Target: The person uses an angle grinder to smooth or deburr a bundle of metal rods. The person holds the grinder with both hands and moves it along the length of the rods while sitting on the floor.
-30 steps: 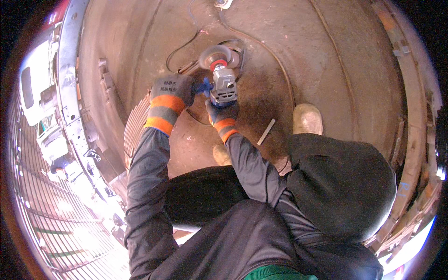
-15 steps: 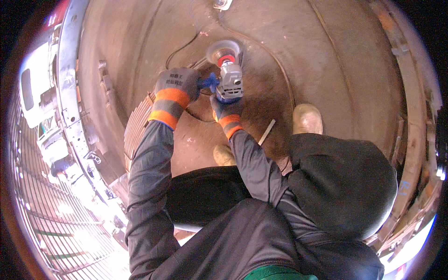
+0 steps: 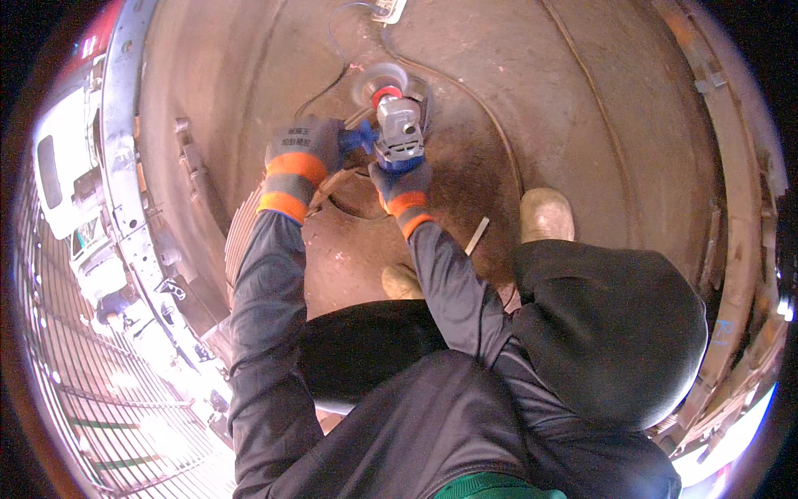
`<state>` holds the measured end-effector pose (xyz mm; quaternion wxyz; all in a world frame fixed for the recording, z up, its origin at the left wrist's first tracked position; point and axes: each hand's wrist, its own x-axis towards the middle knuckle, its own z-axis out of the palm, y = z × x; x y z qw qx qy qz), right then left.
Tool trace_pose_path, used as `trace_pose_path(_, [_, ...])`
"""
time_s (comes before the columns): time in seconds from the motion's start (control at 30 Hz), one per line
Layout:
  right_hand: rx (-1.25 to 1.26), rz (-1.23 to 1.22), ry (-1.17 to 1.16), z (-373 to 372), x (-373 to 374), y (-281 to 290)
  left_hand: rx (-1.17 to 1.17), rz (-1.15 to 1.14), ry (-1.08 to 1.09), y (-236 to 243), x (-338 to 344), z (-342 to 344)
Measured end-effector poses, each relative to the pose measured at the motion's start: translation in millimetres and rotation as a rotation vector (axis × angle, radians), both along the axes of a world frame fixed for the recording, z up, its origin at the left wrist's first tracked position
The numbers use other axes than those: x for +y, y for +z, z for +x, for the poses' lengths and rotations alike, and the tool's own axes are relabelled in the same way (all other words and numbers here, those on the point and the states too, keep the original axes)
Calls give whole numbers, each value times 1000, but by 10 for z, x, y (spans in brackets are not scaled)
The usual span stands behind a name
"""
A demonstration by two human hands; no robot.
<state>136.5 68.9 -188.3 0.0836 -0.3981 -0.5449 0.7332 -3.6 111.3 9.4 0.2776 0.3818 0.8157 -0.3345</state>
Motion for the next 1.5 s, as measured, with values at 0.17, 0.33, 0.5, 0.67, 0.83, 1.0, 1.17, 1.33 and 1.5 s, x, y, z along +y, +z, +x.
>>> trace_pose_path(0.17, [-188, 557, 214, -109, -304, 24, 42, -85, 112, 12, -313, -67])
trace_pose_path(0.33, [-248, 104, 275, -11, -531, 338, 79, -184, 171, 62, -698, -8])
trace_pose_path(0.5, [-170, 236, 244, -47, -815, 95, 61, -57, 133, 112, -793, 50])
trace_pose_path(0.67, [-135, 477, 153, -109, -687, -144, 29, -77, 133, -37, -628, -57])
trace_pose_path(0.83, [-25, -134, 168, -7, -219, 15, 58, 40, 9, -139, -447, -53])
trace_pose_path(1.0, [-121, 290, 32, 95, -490, 75, -9, -68, -12, -6, -413, 100])
trace_pose_path(1.17, [-259, 306, 239, 293, -854, 121, -37, -42, -45, 49, -671, 280])
trace_pose_path(1.33, [-109, 290, 90, 334, -1189, 174, 2, -46, 35, 180, -969, 332])
trace_pose_path(1.5, [-95, 410, 472, 150, -1100, 570, 111, -11, 163, 386, -1523, 327])
